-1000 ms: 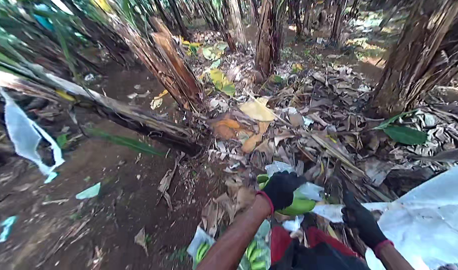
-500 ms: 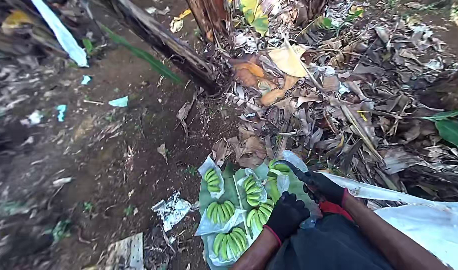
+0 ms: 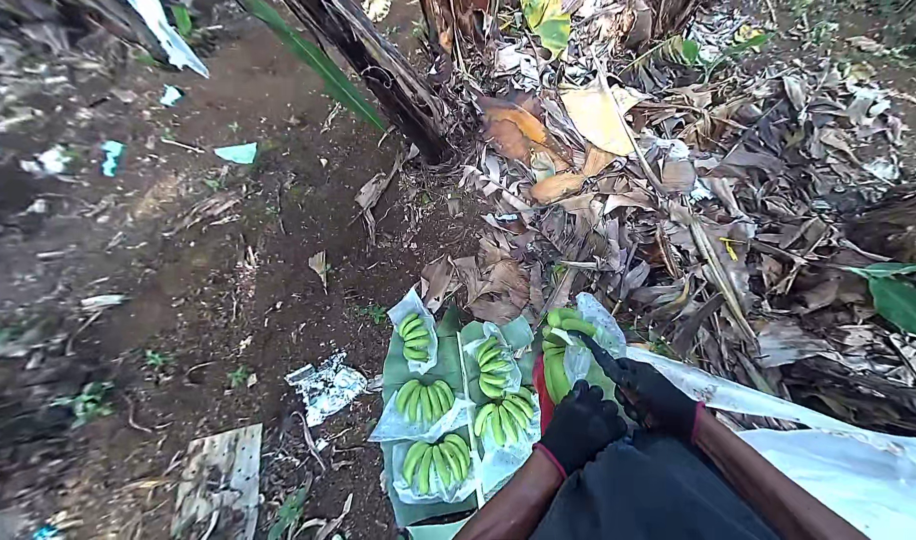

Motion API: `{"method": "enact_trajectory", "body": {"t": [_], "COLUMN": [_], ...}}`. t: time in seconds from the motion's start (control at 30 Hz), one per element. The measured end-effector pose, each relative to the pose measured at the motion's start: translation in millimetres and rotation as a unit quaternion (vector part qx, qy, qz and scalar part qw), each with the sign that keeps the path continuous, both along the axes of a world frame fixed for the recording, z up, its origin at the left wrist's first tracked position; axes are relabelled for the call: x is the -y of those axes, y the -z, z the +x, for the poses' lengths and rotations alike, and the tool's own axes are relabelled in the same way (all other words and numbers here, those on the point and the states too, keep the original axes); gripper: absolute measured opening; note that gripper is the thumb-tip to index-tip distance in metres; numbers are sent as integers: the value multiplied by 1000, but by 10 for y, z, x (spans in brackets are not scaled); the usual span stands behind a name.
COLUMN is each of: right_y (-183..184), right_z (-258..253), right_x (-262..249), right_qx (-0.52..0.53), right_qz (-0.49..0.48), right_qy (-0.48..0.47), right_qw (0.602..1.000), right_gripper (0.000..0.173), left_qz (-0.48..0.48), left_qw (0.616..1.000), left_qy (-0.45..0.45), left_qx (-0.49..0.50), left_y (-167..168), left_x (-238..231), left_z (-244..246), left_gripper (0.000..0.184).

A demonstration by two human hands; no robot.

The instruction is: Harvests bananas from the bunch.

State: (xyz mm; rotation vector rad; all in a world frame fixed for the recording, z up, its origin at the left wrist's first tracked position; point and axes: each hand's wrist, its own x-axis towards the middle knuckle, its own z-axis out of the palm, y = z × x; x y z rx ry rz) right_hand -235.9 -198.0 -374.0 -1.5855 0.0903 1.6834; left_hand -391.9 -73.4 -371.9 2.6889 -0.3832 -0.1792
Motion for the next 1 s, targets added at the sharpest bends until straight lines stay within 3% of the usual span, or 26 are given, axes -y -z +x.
{"method": "enact_trajectory", "body": {"t": [0.3,0.4,0.53,0.67,0.77,0.87,0.93,1.0], "right_y": [-104,-135,-181,-671,-790,-524,-396,-308], "right_z": [-5,-36,-18,-14,-22,192,207,201], "right_x": [20,81,126,155,174,-14,-118,-195], "right_qx": [14,30,11,-35,82,196,215,211], "right_qz": [-31,-38,-15,42,13,-77,-126,-149], "right_qy": [46,44,105,172,188,82,-20,-81], "right_qw": [998,998,994,984,979,974,968,963], "right_gripper": [42,45,41,35,35,46,61,65], "left_qz": [-13,-33,-26,-51,-46,-19,-10,5], "left_qw": [999,999,999,998,998,1000,1000,1000], "left_qy": [-14,-12,-17,-22,-14,-2,-5,-13], "left_qx": [32,2,26,6,-26,-21,-11,7], "left_y": [106,158,190,92,97,164,205,228], "left_x": [29,98,72,28,34,-17,-10,29], "left_z": [52,48,125,235,193,257,225,209], "left_gripper": [17,17,16,14,11,11,10,9]}}
